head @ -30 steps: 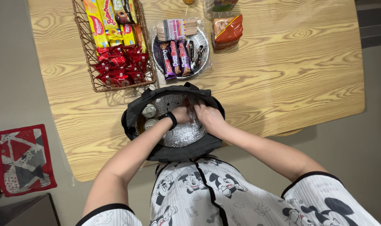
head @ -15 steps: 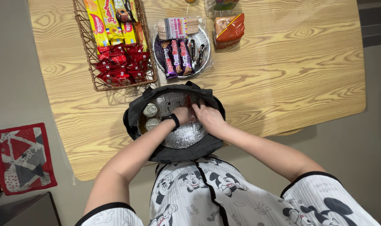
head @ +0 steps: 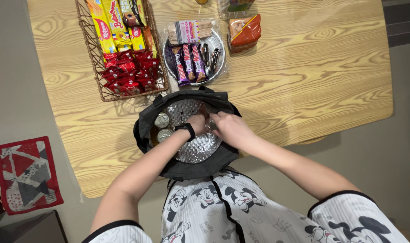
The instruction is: The person places a plastic container of watermelon, canned drinks, a bread loaf, and multiple snack bars into a black insulated bag on a wooden table. The person opens and closes the bag zipper while arranging items inside.
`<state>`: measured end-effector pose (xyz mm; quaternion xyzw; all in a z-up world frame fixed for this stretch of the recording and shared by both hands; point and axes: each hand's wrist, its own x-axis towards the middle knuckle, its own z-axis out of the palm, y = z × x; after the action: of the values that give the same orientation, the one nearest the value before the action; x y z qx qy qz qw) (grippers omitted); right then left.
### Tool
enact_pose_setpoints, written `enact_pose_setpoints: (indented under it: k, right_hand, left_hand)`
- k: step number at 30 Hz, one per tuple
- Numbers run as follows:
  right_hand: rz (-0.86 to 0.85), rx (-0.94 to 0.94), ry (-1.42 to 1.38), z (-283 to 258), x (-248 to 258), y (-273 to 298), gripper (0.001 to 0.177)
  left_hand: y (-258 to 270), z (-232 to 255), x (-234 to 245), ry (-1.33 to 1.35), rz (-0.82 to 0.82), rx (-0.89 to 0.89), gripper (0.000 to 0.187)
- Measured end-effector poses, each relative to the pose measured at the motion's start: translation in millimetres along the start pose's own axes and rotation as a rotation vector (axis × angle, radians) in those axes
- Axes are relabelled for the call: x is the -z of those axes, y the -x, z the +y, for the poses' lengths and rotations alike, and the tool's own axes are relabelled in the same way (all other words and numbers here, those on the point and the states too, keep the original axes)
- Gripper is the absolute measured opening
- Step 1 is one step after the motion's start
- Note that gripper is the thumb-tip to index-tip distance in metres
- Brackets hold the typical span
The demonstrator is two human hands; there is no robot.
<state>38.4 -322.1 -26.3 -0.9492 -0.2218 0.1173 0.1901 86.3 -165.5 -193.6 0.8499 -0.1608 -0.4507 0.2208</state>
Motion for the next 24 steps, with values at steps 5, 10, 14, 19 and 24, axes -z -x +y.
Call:
enact_pose_setpoints:
  k: [5, 10, 14, 19, 24]
  right_hand:
    - [0.243, 0.087, -0.012, 0.1, 37.2, -9.5, 0.022]
    - [0.449, 0.089, -0.148, 12.1, 60.8, -38.5, 0.014]
    - [0.484, 0.005, -0.167, 29.9, 68.6, -77.9, 0.019]
    - [0.609, 0.008, -0.089, 56.4, 64.0, -137.5, 0.024]
    - [0.577, -0.102, -0.115, 90.0, 46.3, -198.1, 0.025]
  left_hand:
    - [52.1, 22.0, 40.8, -0.140, 0.037, -0.158, 0.045]
    - [112.1, 43.3, 110.1, -0.015, 0.178, -0.388, 0.033]
    - [130.3, 49.8, 169.6, 0.244, 0.400, -0.576, 0.027]
    - [102.0, 44.1, 214.1, 0.415, 0.612, -0.574, 0.023]
    - [41.8, 27.8, 233.4, 0.574, 0.635, -0.398, 0.025]
